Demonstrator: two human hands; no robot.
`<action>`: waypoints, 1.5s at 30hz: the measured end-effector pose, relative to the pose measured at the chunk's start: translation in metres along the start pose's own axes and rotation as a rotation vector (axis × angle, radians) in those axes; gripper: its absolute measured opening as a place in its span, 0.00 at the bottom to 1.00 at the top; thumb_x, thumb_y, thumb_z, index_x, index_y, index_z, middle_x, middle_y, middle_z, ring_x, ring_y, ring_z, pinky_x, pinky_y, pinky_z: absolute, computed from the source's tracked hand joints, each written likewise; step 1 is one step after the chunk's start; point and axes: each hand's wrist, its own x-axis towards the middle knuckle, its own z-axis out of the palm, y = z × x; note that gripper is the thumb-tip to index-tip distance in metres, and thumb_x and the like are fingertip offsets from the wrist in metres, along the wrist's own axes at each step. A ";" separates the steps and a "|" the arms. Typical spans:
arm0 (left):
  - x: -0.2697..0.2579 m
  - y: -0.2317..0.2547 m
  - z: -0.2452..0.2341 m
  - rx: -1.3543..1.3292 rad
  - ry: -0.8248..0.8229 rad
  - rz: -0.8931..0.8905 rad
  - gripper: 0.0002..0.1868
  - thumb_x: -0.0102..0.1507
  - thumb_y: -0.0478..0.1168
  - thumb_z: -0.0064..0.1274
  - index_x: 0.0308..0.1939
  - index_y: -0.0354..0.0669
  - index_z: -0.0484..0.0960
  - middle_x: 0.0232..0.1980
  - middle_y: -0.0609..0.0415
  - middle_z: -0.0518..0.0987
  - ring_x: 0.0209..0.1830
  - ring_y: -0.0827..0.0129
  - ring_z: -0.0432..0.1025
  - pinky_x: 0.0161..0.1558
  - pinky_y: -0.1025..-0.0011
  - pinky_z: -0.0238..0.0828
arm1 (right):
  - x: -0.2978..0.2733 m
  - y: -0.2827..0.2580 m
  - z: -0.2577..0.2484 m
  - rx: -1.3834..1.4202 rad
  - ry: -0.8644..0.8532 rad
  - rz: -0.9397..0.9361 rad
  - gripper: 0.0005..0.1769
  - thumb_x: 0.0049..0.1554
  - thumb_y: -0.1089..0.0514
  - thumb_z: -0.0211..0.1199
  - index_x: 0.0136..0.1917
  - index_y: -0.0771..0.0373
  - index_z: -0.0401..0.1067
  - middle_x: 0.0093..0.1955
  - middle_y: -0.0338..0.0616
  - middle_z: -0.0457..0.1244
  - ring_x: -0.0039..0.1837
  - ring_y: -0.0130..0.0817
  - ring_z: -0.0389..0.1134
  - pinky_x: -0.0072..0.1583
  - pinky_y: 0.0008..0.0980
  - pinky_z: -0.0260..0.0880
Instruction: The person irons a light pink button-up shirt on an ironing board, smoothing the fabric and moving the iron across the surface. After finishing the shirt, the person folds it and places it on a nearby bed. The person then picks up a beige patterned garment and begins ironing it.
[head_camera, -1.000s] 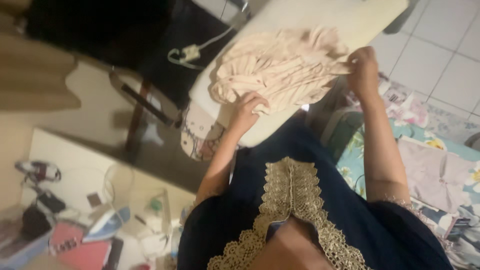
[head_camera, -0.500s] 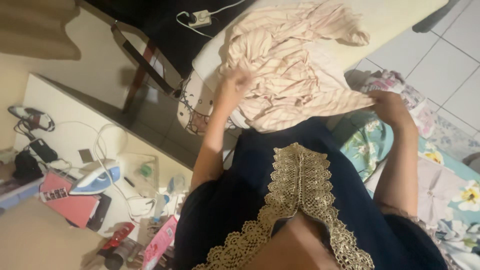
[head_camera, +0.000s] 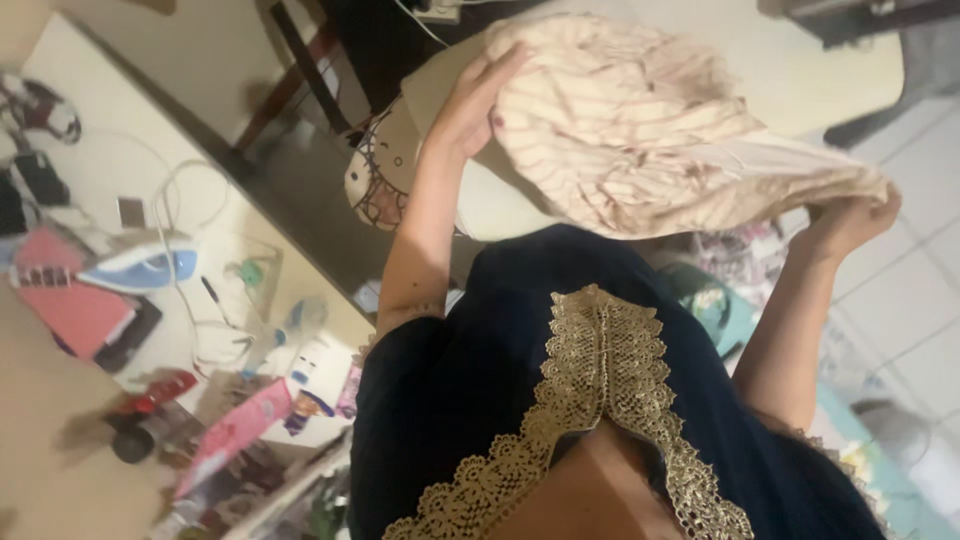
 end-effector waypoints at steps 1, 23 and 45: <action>-0.002 0.016 0.017 -0.028 -0.001 0.011 0.31 0.66 0.49 0.56 0.67 0.33 0.67 0.61 0.45 0.78 0.60 0.64 0.76 0.58 0.66 0.80 | 0.009 0.005 -0.002 -0.002 -0.009 -0.008 0.07 0.69 0.62 0.54 0.55 0.69 0.62 0.45 0.49 0.64 0.42 0.39 0.69 0.39 0.35 0.71; -0.036 0.116 0.179 0.764 0.376 0.267 0.10 0.61 0.45 0.66 0.41 0.46 0.84 0.44 0.56 0.85 0.43 0.69 0.81 0.40 0.76 0.82 | -0.096 -0.154 0.259 -0.503 -1.217 -0.287 0.32 0.57 0.56 0.72 0.68 0.63 0.59 0.61 0.50 0.68 0.61 0.36 0.71 0.62 0.29 0.71; -0.132 -0.139 0.077 1.235 0.200 0.312 0.05 0.61 0.32 0.59 0.33 0.49 0.83 0.44 0.64 0.85 0.52 0.72 0.78 0.61 0.66 0.74 | -0.117 -0.004 0.108 -0.414 -0.909 -0.839 0.21 0.55 0.78 0.59 0.56 0.59 0.64 0.55 0.40 0.59 0.58 0.26 0.61 0.55 0.33 0.68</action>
